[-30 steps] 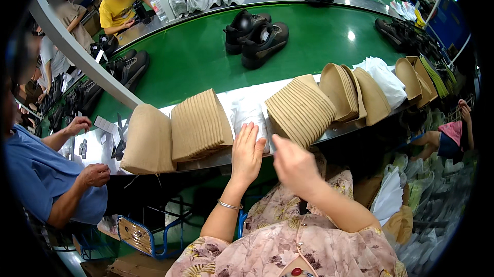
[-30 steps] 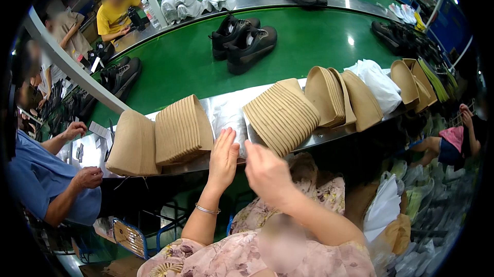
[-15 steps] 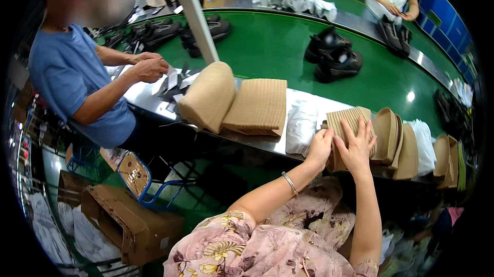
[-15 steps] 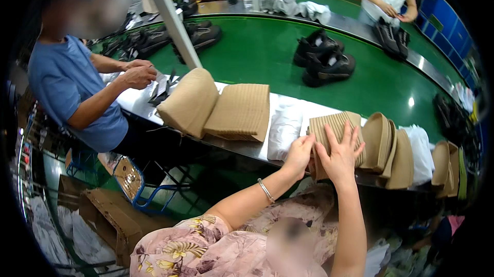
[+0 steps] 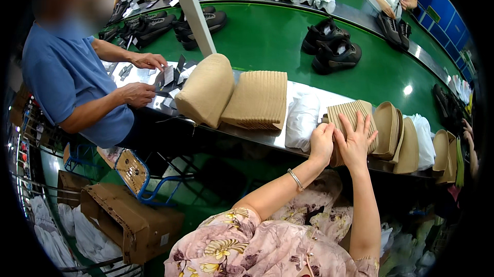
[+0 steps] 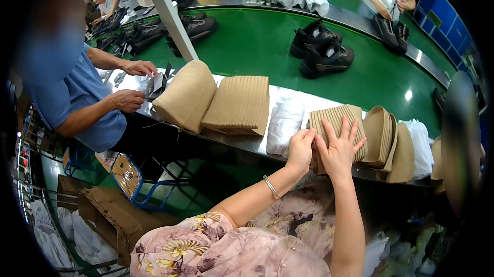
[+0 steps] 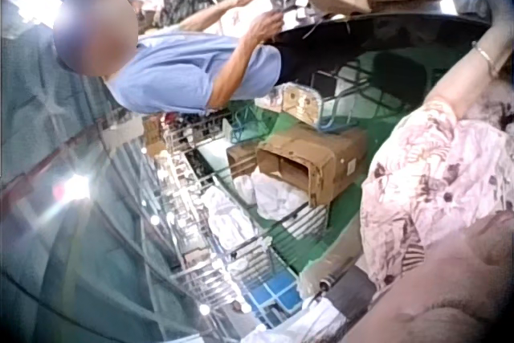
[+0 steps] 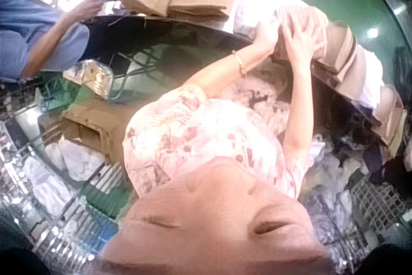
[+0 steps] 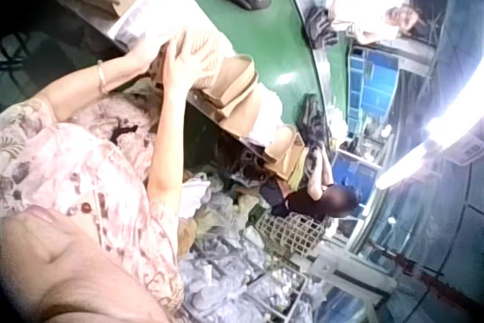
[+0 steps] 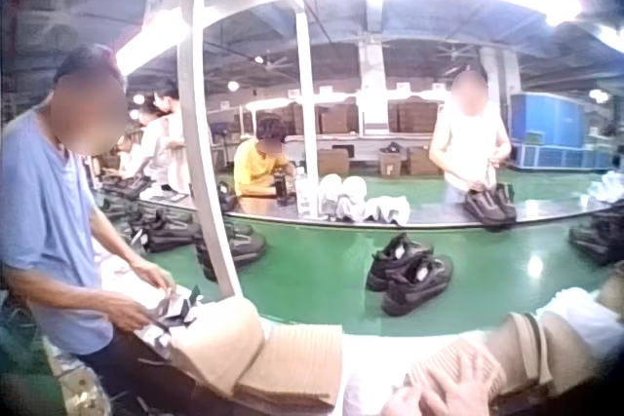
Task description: The person organizes shoe components by wrapping individual shoe inserts in white paper and placing them into a stack, then gathers another set of inserts from a plastic bag to continue the process.
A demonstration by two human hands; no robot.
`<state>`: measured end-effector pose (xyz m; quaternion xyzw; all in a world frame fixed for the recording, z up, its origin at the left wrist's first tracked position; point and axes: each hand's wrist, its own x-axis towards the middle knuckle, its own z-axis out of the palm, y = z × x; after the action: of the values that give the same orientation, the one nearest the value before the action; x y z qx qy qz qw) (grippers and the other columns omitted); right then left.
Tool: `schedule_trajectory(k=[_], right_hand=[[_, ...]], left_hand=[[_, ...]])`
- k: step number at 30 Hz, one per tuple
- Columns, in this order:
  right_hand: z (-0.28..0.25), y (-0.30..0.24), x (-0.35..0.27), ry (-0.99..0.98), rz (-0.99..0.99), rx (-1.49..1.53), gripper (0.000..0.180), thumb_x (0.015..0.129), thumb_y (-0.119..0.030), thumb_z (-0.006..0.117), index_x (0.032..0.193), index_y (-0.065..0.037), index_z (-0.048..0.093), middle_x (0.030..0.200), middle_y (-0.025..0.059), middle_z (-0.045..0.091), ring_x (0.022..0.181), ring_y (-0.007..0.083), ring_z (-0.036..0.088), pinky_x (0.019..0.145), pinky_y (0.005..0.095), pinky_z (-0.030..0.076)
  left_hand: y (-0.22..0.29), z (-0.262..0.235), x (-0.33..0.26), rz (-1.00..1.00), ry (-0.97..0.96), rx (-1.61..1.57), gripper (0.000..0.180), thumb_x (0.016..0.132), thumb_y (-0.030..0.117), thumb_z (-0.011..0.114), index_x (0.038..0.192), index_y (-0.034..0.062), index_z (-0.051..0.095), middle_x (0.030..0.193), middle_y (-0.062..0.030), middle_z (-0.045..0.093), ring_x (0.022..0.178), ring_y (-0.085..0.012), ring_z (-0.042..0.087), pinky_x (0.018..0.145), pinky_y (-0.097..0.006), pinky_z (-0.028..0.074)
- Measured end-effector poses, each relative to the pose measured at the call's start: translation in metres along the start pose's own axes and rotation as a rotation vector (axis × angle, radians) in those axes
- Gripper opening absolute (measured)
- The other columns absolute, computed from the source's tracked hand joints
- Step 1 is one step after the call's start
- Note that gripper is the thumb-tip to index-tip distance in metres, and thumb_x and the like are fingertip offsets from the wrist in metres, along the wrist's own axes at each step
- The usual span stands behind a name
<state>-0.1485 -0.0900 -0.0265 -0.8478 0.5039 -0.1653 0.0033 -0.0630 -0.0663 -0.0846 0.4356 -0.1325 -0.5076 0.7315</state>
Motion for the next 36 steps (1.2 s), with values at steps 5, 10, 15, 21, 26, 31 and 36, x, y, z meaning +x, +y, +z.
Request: schedule_trajectory(k=[5,10,15,21,26,31,36], right_hand=[[0.003,0.009,-0.004,0.049,-0.01,-0.013,0.044,0.082,-0.046,0.053,0.123,-0.029,0.053,0.141,0.017,0.03,0.133,0.0412,0.019,0.099,0.0682,0.005],[0.01,0.004,-0.002,0.106,-0.029,-0.014,0.043,0.081,-0.048,0.053,0.12,-0.031,0.055,0.139,0.0178,0.032,0.132,0.042,0.02,0.097,0.0707,0.004],[0.011,0.01,-0.005,0.145,-0.023,0.009,0.043,0.081,-0.051,0.052,0.119,-0.031,0.056,0.138,0.0188,0.034,0.132,0.0422,0.02,0.097,0.0705,0.004],[0.01,0.005,-0.006,0.15,-0.022,0.059,0.044,0.081,-0.052,0.052,0.12,-0.032,0.056,0.138,0.0201,0.033,0.132,0.0424,0.018,0.098,0.069,0.002],[0.012,0.013,-0.002,0.141,0.008,0.066,0.044,0.081,-0.054,0.05,0.119,-0.032,0.056,0.139,0.02,0.033,0.133,0.0427,0.017,0.099,0.0682,0.0],[0.014,0.008,0.001,0.112,0.041,0.061,0.045,0.083,-0.054,0.048,0.123,-0.034,0.053,0.142,0.019,0.029,0.134,0.0416,0.014,0.101,0.0662,-0.001],[0.011,0.01,0.002,0.103,0.062,0.049,0.047,0.083,-0.056,0.046,0.124,-0.033,0.052,0.141,0.0194,0.029,0.134,0.043,0.013,0.1,0.0681,0.001]], left_hand=[[-0.006,0.009,-0.009,0.254,0.117,0.292,0.027,0.093,0.017,0.046,0.074,-0.0018,0.052,0.063,-0.0106,0.054,0.059,-0.0152,0.048,0.056,-0.033,0.04],[0.003,0.004,-0.014,0.39,0.17,0.488,0.028,0.093,0.016,0.045,0.073,-0.0031,0.05,0.065,-0.0186,0.056,0.059,-0.0293,0.053,0.056,-0.039,0.042],[0.004,0.011,-0.019,0.482,0.191,0.633,0.026,0.092,0.016,0.044,0.075,-0.0036,0.049,0.067,-0.0198,0.055,0.06,-0.0328,0.052,0.058,-0.042,0.041],[0.004,0.001,-0.022,0.495,0.213,0.644,0.027,0.094,0.016,0.044,0.076,-0.0041,0.049,0.069,-0.0107,0.055,0.062,-0.0158,0.048,0.058,-0.032,0.042],[0.005,-0.005,-0.03,0.435,0.244,0.588,0.026,0.095,0.016,0.043,0.079,-0.004,0.05,0.072,-0.0073,0.055,0.065,-0.0126,0.048,0.061,-0.03,0.043],[0.015,-0.017,-0.035,0.372,0.207,0.286,0.023,0.097,0.017,0.04,0.088,-0.0018,0.049,0.084,-0.0072,0.057,0.072,-0.0113,0.053,0.065,-0.026,0.046],[0.044,-0.02,-0.035,0.062,0.12,-0.162,0.022,0.092,0.015,0.04,0.088,-0.0028,0.053,0.087,-0.0097,0.058,0.078,-0.0179,0.057,0.071,-0.031,0.048]])
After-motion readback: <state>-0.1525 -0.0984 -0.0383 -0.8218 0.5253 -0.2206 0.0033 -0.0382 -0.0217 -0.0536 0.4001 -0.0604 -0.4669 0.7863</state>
